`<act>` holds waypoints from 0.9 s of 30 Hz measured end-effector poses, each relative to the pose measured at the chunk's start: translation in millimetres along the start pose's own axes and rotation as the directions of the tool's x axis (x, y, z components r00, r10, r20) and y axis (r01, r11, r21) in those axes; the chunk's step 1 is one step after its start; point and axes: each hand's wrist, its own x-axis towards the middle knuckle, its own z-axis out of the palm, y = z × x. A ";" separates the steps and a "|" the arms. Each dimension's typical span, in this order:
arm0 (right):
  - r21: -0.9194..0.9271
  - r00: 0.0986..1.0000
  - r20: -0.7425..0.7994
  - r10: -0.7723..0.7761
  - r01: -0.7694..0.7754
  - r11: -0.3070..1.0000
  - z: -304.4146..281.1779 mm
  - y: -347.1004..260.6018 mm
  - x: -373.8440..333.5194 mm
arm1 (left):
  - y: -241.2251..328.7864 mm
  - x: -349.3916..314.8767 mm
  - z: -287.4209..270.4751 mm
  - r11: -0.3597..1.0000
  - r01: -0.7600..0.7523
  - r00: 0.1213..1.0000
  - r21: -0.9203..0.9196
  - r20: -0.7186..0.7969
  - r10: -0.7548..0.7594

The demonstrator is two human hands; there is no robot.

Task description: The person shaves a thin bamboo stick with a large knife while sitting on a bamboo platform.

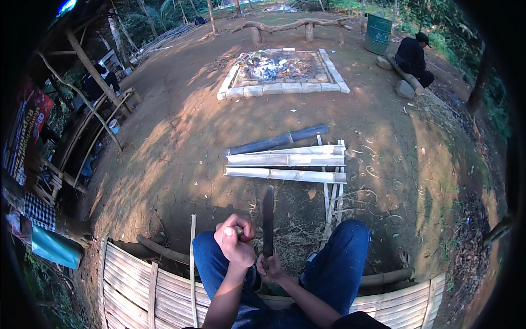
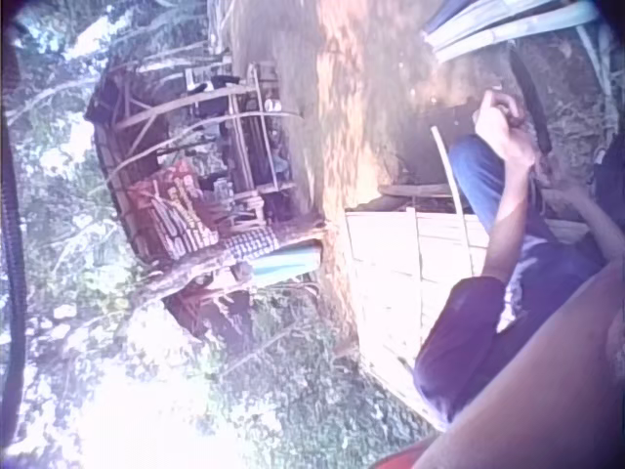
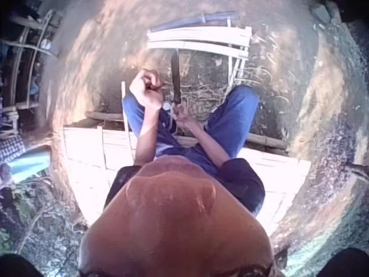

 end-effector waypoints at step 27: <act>0.037 0.954 -0.086 0.288 -0.286 0.958 30.1 -54.7 -4.3 | 3.9 8.4 -15.3 0.999 -0.033 0.999 0.004 -0.028 0.033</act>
